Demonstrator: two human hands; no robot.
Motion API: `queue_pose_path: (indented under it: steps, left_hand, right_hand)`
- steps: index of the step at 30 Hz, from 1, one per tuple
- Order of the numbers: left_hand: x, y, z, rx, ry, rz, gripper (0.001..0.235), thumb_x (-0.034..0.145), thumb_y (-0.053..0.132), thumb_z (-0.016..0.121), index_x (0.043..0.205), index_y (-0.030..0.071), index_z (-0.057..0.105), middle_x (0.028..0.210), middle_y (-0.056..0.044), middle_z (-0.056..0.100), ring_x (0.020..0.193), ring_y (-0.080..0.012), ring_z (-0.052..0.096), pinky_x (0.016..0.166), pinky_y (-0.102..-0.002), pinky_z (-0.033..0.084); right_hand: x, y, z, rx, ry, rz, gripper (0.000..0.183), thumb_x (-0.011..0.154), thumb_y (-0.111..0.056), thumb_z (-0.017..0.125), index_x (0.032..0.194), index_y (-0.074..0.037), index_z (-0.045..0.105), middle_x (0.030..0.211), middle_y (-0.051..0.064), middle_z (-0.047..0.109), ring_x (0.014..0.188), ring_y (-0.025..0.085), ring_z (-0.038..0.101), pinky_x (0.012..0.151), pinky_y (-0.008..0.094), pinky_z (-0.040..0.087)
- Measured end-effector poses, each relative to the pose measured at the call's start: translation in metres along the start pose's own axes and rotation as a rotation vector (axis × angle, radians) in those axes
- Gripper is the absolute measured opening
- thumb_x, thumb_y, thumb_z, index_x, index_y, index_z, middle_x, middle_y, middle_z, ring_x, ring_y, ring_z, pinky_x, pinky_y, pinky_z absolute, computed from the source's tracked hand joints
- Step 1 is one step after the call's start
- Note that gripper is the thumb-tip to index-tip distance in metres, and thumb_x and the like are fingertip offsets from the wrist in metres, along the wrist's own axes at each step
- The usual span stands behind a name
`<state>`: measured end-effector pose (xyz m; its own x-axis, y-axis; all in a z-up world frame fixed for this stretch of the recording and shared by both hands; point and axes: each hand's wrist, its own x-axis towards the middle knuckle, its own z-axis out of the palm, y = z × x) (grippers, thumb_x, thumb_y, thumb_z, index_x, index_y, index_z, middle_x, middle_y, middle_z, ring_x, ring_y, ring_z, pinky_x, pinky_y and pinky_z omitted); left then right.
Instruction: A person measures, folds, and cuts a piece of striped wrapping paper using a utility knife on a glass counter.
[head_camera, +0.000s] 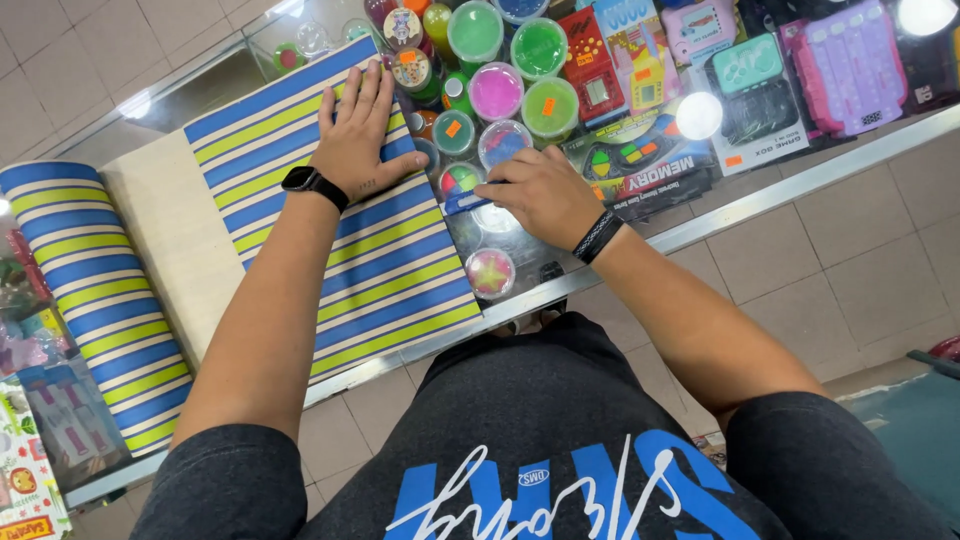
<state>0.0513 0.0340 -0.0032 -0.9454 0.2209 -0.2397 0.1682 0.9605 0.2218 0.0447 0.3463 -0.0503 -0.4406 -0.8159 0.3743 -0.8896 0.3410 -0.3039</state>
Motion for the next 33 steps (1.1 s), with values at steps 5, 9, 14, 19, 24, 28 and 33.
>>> queue_pose_path:
  steps: [5, 9, 14, 19, 24, 28, 33]
  left_hand:
    - [-0.013, 0.003, 0.010, -0.065, 0.216, 0.116, 0.064, 0.101, 0.050, 0.044, 0.156, 0.018, 0.039, 0.167, -0.021, 0.022, 0.154, -0.0436, 0.018, 0.119, -0.067, 0.008]
    - [-0.021, 0.005, 0.019, 0.027, 0.447, 0.299, 0.046, 0.080, 0.002, 0.059, 0.124, 0.012, 0.068, 0.153, -0.020, 0.051, 0.137, -0.0398, 0.050, 0.109, -0.061, 0.028]
    - [-0.032, 0.018, 0.049, 0.202, 0.454, 0.371, 0.013, 0.098, 0.027, 0.055, 0.103, 0.032, 0.065, 0.151, 0.005, 0.052, 0.141, -0.0190, 0.047, 0.108, -0.046, 0.028]
    - [-0.051, 0.016, 0.068, 0.194, 0.507, 0.339, 0.011, 0.099, 0.020, 0.058, 0.090, 0.026, 0.062, 0.137, 0.007, 0.060, 0.128, -0.0193, 0.057, 0.103, -0.042, 0.035]
    - [-0.065, 0.021, 0.066, -0.111, 0.666, 0.127, 0.020, 0.095, -0.004, 0.055, 0.087, 0.014, 0.057, 0.134, -0.007, 0.058, 0.117, -0.0307, 0.062, 0.098, -0.042, 0.051]
    - [-0.072, 0.027, 0.070, -0.306, 0.754, 0.029, 0.026, 0.099, -0.015, 0.048, 0.090, 0.009, 0.050, 0.135, -0.013, 0.051, 0.111, -0.0395, 0.066, 0.093, -0.049, 0.056]
    - [-0.073, 0.016, 0.074, -0.502, 0.815, -0.013, 0.029, 0.103, -0.013, 0.049, 0.087, 0.011, 0.054, 0.125, -0.011, 0.057, 0.105, -0.0348, 0.071, 0.090, -0.046, 0.058]
  right_hand:
    - [-0.018, -0.006, -0.010, 0.073, -0.020, -0.049, 0.026, 0.096, -0.016, 0.071, 0.121, -0.022, 0.075, 0.113, -0.002, 0.070, 0.105, 0.025, 0.057, 0.086, 0.045, 0.039]
    - [-0.034, -0.018, -0.016, 0.164, -0.079, -0.067, 0.024, 0.098, -0.022, 0.070, 0.122, -0.023, 0.075, 0.115, 0.000, 0.070, 0.101, 0.026, 0.057, 0.078, 0.045, 0.035]
    - [-0.045, -0.043, -0.030, 0.271, -0.040, -0.034, 0.017, 0.103, -0.024, 0.063, 0.114, -0.024, 0.076, 0.114, -0.001, 0.072, 0.106, 0.021, 0.061, 0.081, 0.036, 0.037]
    - [-0.056, -0.046, -0.023, 0.329, -0.064, -0.056, 0.018, 0.099, -0.024, 0.067, 0.115, -0.025, 0.075, 0.115, -0.003, 0.073, 0.109, 0.018, 0.061, 0.082, 0.036, 0.040]
    - [-0.056, -0.040, -0.020, 0.401, -0.088, -0.050, 0.016, 0.099, -0.024, 0.068, 0.113, -0.022, 0.076, 0.113, -0.002, 0.073, 0.108, 0.019, 0.063, 0.082, 0.035, 0.040]
    - [-0.060, -0.038, -0.017, 0.404, -0.038, -0.070, 0.014, 0.100, -0.026, 0.067, 0.109, -0.022, 0.077, 0.113, -0.002, 0.073, 0.109, 0.019, 0.063, 0.082, 0.034, 0.041]
    - [-0.061, -0.038, -0.014, 0.392, 0.008, -0.083, 0.013, 0.101, -0.025, 0.066, 0.108, -0.021, 0.076, 0.112, -0.002, 0.072, 0.109, 0.019, 0.063, 0.082, 0.033, 0.042]
